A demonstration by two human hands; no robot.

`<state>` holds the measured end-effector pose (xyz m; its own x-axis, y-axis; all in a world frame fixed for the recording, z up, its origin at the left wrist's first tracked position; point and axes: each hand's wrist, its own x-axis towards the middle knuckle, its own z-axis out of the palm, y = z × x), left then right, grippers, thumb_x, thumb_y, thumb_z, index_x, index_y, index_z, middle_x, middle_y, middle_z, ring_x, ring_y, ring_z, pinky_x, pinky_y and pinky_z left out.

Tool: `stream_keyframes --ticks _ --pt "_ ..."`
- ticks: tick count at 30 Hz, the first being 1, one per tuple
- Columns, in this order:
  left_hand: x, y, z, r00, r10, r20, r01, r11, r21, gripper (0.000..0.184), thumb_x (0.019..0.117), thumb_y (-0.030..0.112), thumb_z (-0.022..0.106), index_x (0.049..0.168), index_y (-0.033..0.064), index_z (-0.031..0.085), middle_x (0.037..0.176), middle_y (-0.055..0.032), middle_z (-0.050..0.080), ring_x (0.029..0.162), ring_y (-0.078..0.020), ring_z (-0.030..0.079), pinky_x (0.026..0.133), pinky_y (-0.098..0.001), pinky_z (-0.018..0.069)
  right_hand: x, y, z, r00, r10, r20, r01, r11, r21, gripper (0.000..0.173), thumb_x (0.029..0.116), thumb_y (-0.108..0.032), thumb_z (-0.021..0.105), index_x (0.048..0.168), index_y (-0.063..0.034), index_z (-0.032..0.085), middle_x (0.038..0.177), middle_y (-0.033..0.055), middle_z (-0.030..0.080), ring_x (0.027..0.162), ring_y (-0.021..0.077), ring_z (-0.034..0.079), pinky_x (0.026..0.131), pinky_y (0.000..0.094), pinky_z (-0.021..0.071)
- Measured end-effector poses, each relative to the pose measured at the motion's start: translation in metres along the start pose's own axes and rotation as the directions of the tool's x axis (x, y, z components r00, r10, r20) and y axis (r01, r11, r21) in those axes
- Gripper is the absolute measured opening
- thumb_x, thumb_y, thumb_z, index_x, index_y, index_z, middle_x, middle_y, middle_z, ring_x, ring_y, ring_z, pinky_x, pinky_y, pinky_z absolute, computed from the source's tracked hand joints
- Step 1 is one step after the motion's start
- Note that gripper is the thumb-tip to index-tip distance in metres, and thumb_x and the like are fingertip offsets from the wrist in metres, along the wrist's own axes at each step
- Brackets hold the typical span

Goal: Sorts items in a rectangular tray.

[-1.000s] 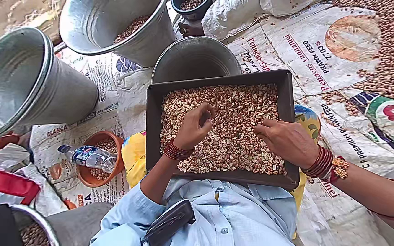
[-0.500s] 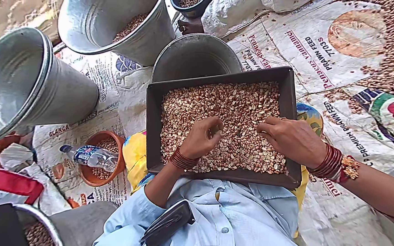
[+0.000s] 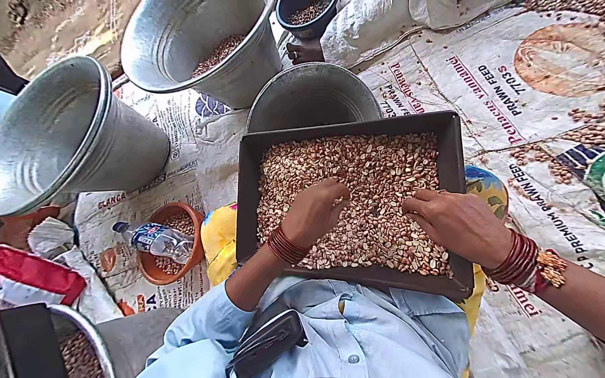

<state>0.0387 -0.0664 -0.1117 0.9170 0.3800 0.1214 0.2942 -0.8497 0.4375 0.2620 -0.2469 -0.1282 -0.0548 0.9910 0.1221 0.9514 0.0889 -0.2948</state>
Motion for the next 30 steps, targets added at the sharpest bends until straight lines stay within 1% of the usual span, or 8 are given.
stream_keyframes --ticks 1,2,4,5,10,14,23,30 --pt "0.007 -0.005 -0.016 0.990 0.004 -0.142 0.010 0.995 0.103 0.011 0.0928 0.009 0.068 0.100 0.0035 0.075 0.094 -0.0148 0.069 0.080 -0.0286 0.069 0.071 -0.0449 0.0586 0.000 0.000 0.000 1.000 -0.006 -0.003 0.006 1.000 -0.001 0.012 0.0937 -0.013 0.065 0.096 -0.0085 0.076 0.079 0.0126 0.066 0.061 0.0321 0.067 0.046 0.0454 0.0492" --pt "0.013 -0.008 -0.033 0.969 0.008 -0.248 0.041 0.980 0.194 0.014 0.0919 0.007 0.068 0.104 0.0050 0.075 0.106 -0.0171 0.069 0.097 -0.0321 0.068 0.084 -0.0467 0.0576 0.000 -0.001 0.001 1.000 -0.009 -0.005 0.009 1.000 0.000 0.012 0.0935 -0.013 0.065 0.096 -0.0085 0.076 0.079 0.0127 0.066 0.061 0.0323 0.067 0.045 0.0455 0.0493" --pt "0.019 -0.013 -0.058 0.944 0.031 -0.327 0.066 0.958 0.280 0.021 0.0912 0.009 0.066 0.111 0.0083 0.074 0.139 -0.0232 0.057 0.139 -0.0407 0.047 0.116 -0.0515 0.0382 0.000 0.000 0.001 1.000 -0.016 -0.015 0.016 1.000 0.000 0.012 0.0928 -0.013 0.064 0.095 -0.0080 0.075 0.079 0.0130 0.066 0.062 0.0326 0.067 0.045 0.0457 0.0494" --pt "0.021 -0.013 -0.060 0.943 0.053 -0.327 0.046 0.957 0.287 0.020 0.0907 0.011 0.068 0.109 0.0090 0.074 0.145 -0.0240 0.053 0.145 -0.0424 0.039 0.120 -0.0529 0.0322 0.000 0.001 0.001 1.000 -0.019 -0.024 0.019 1.000 0.001 0.012 0.0930 -0.014 0.064 0.094 -0.0076 0.075 0.079 0.0131 0.066 0.061 0.0328 0.067 0.045 0.0457 0.0491" --pt "0.011 -0.014 -0.010 0.989 0.070 -0.131 -0.035 0.965 0.258 0.011 0.0914 0.017 0.070 0.086 0.0107 0.078 0.135 -0.0194 0.062 0.138 -0.0407 0.048 0.113 -0.0578 0.0400 0.000 0.002 0.000 0.999 -0.021 -0.027 0.021 1.000 -0.004 0.012 0.0931 -0.014 0.065 0.095 -0.0074 0.075 0.079 0.0129 0.067 0.062 0.0324 0.068 0.046 0.0456 0.0497" --pt "0.004 -0.015 0.018 0.999 -0.017 -0.033 0.027 0.951 0.307 0.008 0.0898 0.018 0.075 0.089 0.0113 0.080 0.140 -0.0187 0.060 0.138 -0.0418 0.049 0.110 -0.0587 0.0414 -0.001 0.002 -0.001 1.000 -0.010 0.005 0.010 1.000 -0.005 0.012 0.0937 -0.013 0.065 0.096 -0.0080 0.075 0.081 0.0130 0.067 0.062 0.0324 0.068 0.046 0.0459 0.0494" --pt "-0.006 -0.004 0.036 0.993 0.100 0.059 -0.114 0.934 0.340 0.015 0.0944 0.015 0.064 0.089 0.0104 0.077 0.140 -0.0153 0.062 0.134 -0.0384 0.054 0.107 -0.0594 0.0423 0.000 0.002 0.000 1.000 -0.014 0.027 0.015 1.000 -0.009 0.011 0.0934 -0.013 0.065 0.095 -0.0073 0.075 0.081 0.0149 0.068 0.064 0.0343 0.069 0.047 0.0471 0.0503" --pt "0.004 -0.006 0.017 0.997 0.059 0.055 -0.071 0.961 0.268 0.011 0.0913 0.015 0.069 0.089 0.0083 0.076 0.125 -0.0149 0.069 0.127 -0.0357 0.060 0.105 -0.0570 0.0454 0.000 0.001 -0.003 0.998 -0.004 0.058 0.004 1.000 0.004 0.012 0.0948 -0.012 0.064 0.097 -0.0068 0.074 0.082 0.0155 0.068 0.067 0.0359 0.069 0.049 0.0486 0.0509"
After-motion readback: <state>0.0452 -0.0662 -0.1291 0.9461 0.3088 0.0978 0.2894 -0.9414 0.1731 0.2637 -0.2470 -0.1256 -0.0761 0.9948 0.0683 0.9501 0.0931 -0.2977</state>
